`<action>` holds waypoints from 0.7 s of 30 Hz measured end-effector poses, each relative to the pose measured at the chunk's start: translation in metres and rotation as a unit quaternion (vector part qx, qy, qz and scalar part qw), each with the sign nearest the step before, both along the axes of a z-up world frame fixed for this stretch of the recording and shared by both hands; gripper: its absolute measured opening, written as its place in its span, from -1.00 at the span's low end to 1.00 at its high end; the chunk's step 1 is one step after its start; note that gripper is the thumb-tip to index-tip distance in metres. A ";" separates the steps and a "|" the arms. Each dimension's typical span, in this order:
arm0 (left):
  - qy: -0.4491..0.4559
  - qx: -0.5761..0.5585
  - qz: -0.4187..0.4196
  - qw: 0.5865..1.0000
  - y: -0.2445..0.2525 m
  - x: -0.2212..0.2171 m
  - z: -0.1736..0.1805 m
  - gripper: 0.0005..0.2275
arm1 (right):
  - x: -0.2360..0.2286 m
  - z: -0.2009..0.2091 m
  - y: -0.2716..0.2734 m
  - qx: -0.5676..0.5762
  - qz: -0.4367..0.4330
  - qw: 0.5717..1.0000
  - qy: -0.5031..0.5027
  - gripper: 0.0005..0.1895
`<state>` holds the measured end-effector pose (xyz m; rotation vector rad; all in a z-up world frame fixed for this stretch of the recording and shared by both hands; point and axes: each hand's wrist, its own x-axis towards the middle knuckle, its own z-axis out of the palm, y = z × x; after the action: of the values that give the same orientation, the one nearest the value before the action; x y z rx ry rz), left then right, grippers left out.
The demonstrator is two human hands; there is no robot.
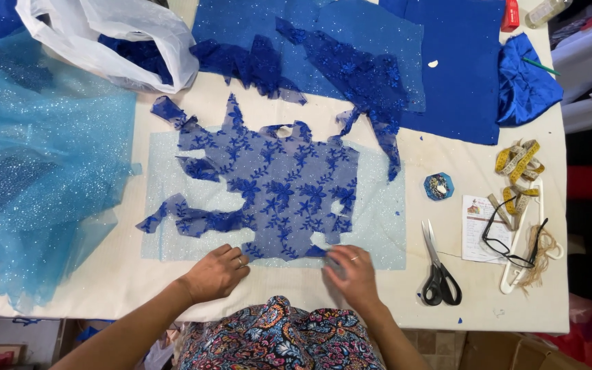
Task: Aligning a blue lace fabric cutout onto a light blue glittery fabric base on a workshop table.
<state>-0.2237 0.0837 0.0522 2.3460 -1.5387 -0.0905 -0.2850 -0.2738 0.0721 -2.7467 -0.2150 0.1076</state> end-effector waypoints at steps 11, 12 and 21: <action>0.005 0.100 0.064 0.993 -0.095 -0.005 -0.018 -0.30 | 0.015 0.007 -0.014 0.179 -0.368 0.877 0.251 -0.74; 0.080 0.196 0.044 0.976 -0.099 -0.002 -0.005 -0.27 | 0.016 0.011 -0.010 0.203 -0.369 0.873 0.245 -0.90; 0.080 0.229 0.049 0.969 -0.106 -0.002 -0.003 -0.31 | -0.001 0.016 -0.007 0.332 -0.291 0.895 0.068 -0.89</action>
<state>-0.2260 -0.0225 0.0490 2.6731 -1.4386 -0.6595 -0.2857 -0.2808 0.0882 -1.9998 0.5196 0.0474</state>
